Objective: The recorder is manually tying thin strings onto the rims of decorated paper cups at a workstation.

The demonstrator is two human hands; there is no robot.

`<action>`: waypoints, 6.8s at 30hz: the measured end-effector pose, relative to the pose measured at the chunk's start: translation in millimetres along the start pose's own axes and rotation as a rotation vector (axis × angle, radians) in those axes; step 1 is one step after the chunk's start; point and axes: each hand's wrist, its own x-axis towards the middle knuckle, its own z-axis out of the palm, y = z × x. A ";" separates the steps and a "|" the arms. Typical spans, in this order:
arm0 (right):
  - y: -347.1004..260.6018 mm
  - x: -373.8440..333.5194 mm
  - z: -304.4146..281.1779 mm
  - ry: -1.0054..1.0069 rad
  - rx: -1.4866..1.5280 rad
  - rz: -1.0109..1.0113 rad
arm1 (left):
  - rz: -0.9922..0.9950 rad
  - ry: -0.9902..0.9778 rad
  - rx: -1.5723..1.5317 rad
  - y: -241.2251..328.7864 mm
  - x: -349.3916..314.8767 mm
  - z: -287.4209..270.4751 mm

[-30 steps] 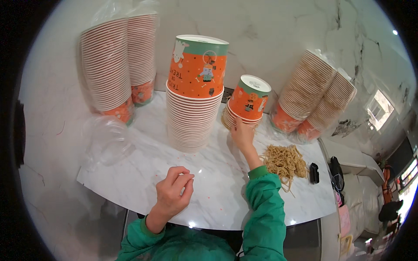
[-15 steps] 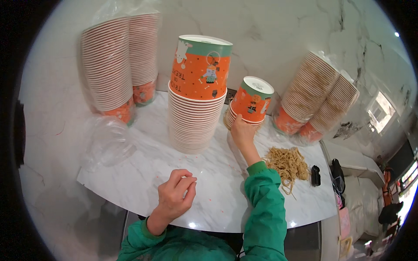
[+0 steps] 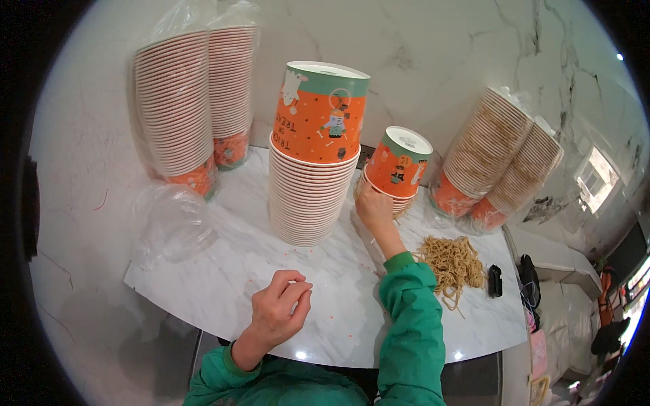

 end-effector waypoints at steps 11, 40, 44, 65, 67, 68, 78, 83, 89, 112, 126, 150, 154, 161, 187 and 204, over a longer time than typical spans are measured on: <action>4.4 31.8 -102.4 0.283 0.650 0.172 | -0.004 -0.026 -0.003 0.5 -2.6 0.7; -52.2 197.8 -270.2 0.082 1.290 -0.095 | -0.010 -0.015 -0.009 -7.4 -8.9 1.4; -20.2 194.6 -300.5 0.284 1.270 -0.083 | 0.002 -0.009 -0.016 -6.9 -9.4 2.1; 65.0 -101.0 -191.7 0.237 2.268 1.024 | 0.031 0.056 -0.237 33.6 16.8 -11.6; 73.9 -127.4 -164.3 0.168 2.476 0.959 | -0.015 0.046 -0.278 43.3 17.6 -7.4; 70.3 -135.3 -161.1 0.159 2.482 0.976 | -0.053 0.044 -0.317 46.3 15.6 -6.2; 34.4 -176.2 -139.2 -0.160 2.396 0.696 | 0.321 0.116 -0.038 73.4 9.1 -21.9; 17.6 -278.5 -162.7 -0.367 2.224 0.688 | 0.241 0.095 -0.146 56.9 18.4 -31.8; -4.1 -186.7 -125.0 -0.578 1.982 0.664 | 0.566 0.057 -0.090 56.7 22.1 -23.5; -12.9 -125.9 -200.7 -0.358 1.616 0.571 | 0.120 0.147 0.042 30.4 62.5 -14.1; -23.3 -121.5 -207.8 -0.197 1.445 0.608 | -0.148 -0.817 -0.748 -72.4 134.5 73.3; -18.5 -124.8 -201.0 -0.023 1.255 0.584 | -0.788 -0.510 -0.565 -70.5 119.1 43.5; -18.3 -116.8 -200.9 -0.104 1.087 0.489 | -0.758 -0.684 -0.831 -44.0 109.2 37.3; -33.7 -68.5 -219.2 -0.214 0.372 -0.037 | -0.823 -0.631 -0.844 -43.4 106.1 38.3; -59.1 -52.7 -206.2 -0.359 0.265 -0.038 | -0.822 -0.664 -1.010 -52.3 97.3 44.2; 112.8 -165.0 -189.3 -0.141 0.479 0.417 | 0.173 -0.399 -0.346 23.3 90.9 -4.0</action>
